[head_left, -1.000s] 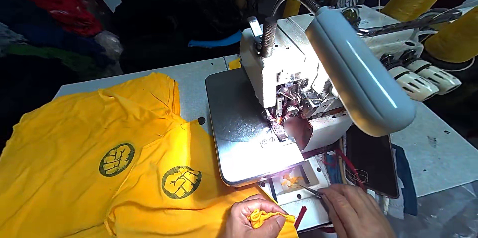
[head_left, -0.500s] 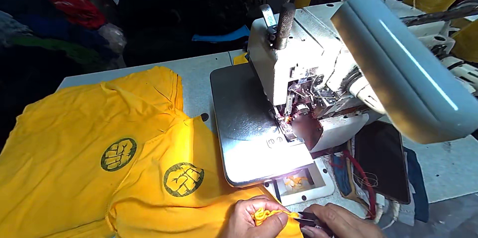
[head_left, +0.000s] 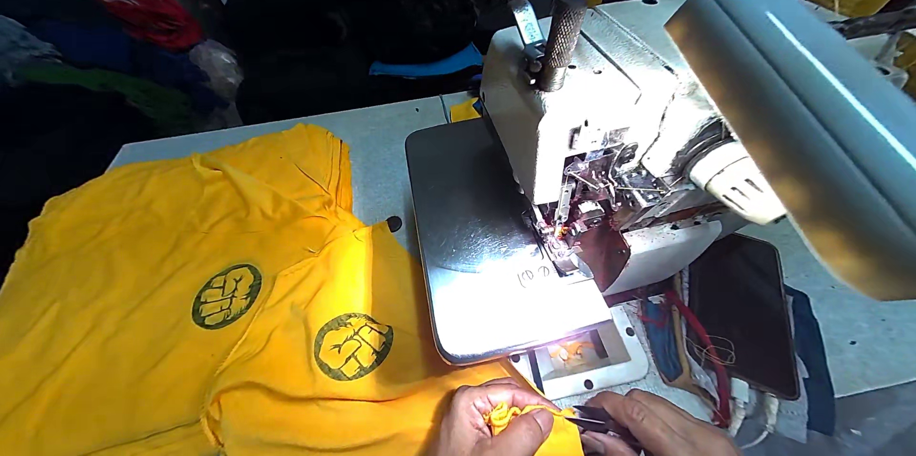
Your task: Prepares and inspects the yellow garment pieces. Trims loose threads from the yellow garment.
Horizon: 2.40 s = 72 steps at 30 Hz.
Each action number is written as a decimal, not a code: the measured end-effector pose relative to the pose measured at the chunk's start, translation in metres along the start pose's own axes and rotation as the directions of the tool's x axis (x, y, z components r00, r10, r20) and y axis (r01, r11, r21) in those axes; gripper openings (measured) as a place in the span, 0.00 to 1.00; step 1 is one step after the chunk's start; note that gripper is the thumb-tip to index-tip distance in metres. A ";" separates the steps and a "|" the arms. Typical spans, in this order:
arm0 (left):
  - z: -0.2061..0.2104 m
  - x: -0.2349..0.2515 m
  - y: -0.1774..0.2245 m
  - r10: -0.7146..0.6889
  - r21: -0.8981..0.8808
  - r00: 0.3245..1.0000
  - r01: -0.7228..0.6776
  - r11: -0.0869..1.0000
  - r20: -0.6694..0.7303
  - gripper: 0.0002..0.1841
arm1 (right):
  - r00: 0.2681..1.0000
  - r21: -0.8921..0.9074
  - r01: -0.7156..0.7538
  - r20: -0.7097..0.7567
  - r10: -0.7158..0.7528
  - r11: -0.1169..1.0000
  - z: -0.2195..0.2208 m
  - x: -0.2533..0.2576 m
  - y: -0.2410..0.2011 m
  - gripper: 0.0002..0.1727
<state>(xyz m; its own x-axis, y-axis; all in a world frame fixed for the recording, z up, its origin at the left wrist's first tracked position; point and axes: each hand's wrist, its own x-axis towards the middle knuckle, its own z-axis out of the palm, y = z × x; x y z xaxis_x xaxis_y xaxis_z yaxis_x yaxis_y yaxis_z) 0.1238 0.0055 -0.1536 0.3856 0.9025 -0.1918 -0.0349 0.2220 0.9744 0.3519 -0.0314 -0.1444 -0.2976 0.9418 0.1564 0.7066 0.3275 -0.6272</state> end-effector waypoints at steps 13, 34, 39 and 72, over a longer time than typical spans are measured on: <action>-0.001 0.001 0.000 -0.017 0.006 1.000 0.017 1.000 0.015 0.09 | 0.998 0.039 0.056 -0.017 -0.056 0.998 0.005 0.002 0.007 0.15; 0.000 0.001 0.000 -0.004 0.023 1.000 0.004 1.000 0.008 0.08 | 1.000 -0.026 0.011 -0.014 -0.012 1.000 0.004 -0.003 -0.002 0.16; -0.002 0.001 -0.001 0.015 0.020 0.999 -0.015 1.000 0.034 0.09 | 1.000 -0.046 0.001 -0.006 -0.001 0.999 0.002 -0.001 -0.004 0.16; -0.005 0.003 -0.003 -0.001 0.043 0.998 -0.001 0.999 0.058 0.10 | 0.997 -0.113 0.068 -0.034 -0.073 0.991 0.002 0.003 -0.002 0.14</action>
<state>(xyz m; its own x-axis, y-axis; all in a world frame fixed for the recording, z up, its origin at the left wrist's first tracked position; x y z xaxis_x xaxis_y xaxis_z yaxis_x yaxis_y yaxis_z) 0.1208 0.0096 -0.1578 0.4383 0.8795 -0.1857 0.0040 0.2047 0.9788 0.3480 -0.0291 -0.1440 -0.3260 0.9175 0.2276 0.7527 0.3976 -0.5248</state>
